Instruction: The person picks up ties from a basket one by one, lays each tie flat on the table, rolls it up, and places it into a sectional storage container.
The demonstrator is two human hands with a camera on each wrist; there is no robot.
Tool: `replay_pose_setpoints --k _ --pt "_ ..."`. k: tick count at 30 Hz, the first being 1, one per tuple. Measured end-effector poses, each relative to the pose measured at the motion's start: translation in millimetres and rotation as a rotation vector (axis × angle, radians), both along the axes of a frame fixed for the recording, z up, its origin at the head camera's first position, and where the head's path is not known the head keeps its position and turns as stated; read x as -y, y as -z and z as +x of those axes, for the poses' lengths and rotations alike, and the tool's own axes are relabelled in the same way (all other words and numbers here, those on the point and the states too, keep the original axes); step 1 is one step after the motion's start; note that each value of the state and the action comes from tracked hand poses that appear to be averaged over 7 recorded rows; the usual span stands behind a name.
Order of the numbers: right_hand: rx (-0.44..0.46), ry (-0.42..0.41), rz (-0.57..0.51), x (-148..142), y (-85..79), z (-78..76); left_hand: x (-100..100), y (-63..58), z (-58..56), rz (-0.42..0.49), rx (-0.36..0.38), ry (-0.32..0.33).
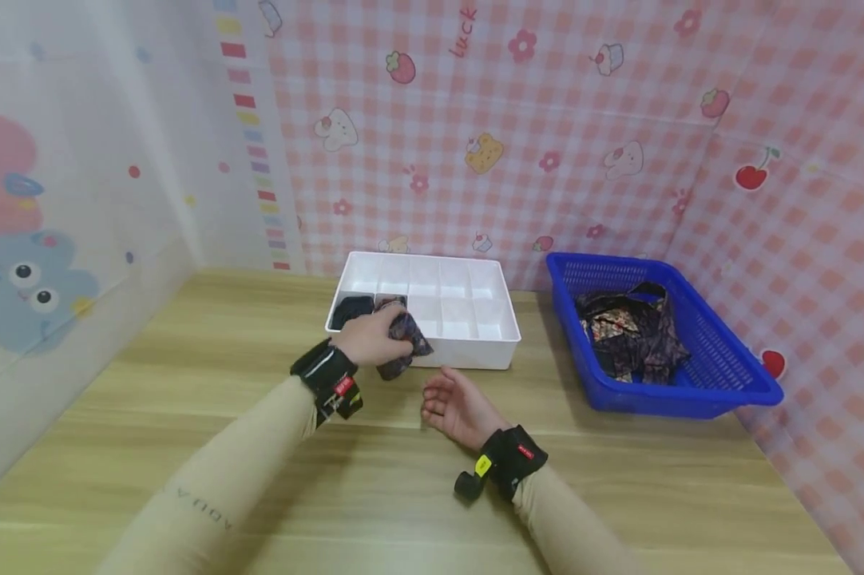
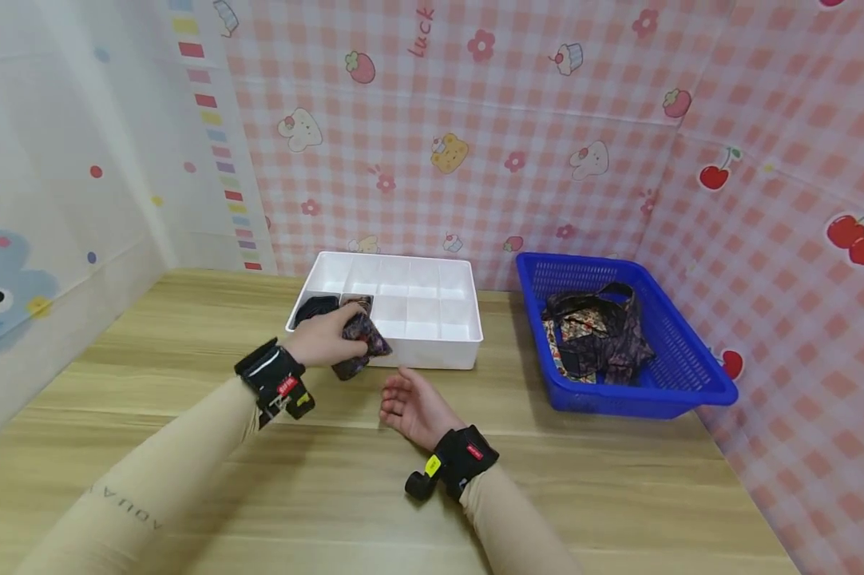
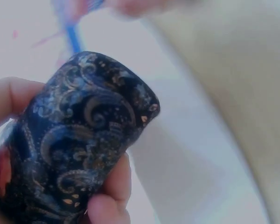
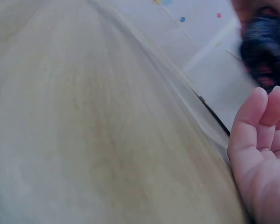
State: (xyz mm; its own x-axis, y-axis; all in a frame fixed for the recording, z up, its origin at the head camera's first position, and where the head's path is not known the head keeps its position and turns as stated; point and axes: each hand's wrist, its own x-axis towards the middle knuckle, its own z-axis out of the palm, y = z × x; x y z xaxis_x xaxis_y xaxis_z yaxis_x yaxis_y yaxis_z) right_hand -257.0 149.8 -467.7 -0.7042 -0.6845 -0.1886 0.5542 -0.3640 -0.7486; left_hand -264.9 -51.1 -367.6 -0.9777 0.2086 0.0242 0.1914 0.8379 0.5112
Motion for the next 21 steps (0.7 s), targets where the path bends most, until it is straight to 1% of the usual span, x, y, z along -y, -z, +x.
replay_pose_setpoints --k 1,3,5,6,8,10,13,15,18,20,21 --pt "0.007 0.005 -0.019 -1.0 0.6 0.1 -0.5 -7.2 -8.4 0.039 0.013 -0.005" --pt "0.005 0.013 -0.033 -1.7 1.3 0.5 -3.8 -17.8 -24.8 0.090 0.037 -0.035" --pt "0.009 0.023 -0.039 -1.1 1.8 1.0 -8.3 -24.2 -38.8 0.092 0.045 -0.073" --pt "0.013 0.028 -0.038 -0.7 1.8 1.2 -11.0 -26.3 -44.9 0.075 0.040 -0.092" --pt "0.017 0.033 -0.040 1.0 2.6 2.4 -16.2 -27.4 -54.5 -0.004 0.022 -0.150" --pt "0.021 0.028 -0.045 2.1 3.2 3.6 -21.8 -28.4 -61.0 -0.076 0.020 -0.212" --pt "0.011 0.014 -0.047 1.8 3.8 4.6 -32.0 -26.4 -71.6 -0.142 0.031 -0.289" --pt "0.006 0.014 -0.044 0.6 4.0 4.6 -39.4 -21.8 -81.8 -0.177 0.028 -0.313" --pt "-0.002 0.028 -0.039 -1.2 4.4 3.5 -53.8 -19.5 -92.0 -0.238 0.016 -0.324" --pt "-0.001 0.037 -0.037 -1.7 4.6 2.8 -62.9 -19.5 -96.1 -0.277 0.024 -0.332" --pt "-0.001 0.038 -0.036 -1.7 4.7 2.5 -67.6 -22.0 -94.6 -0.290 0.038 -0.339"
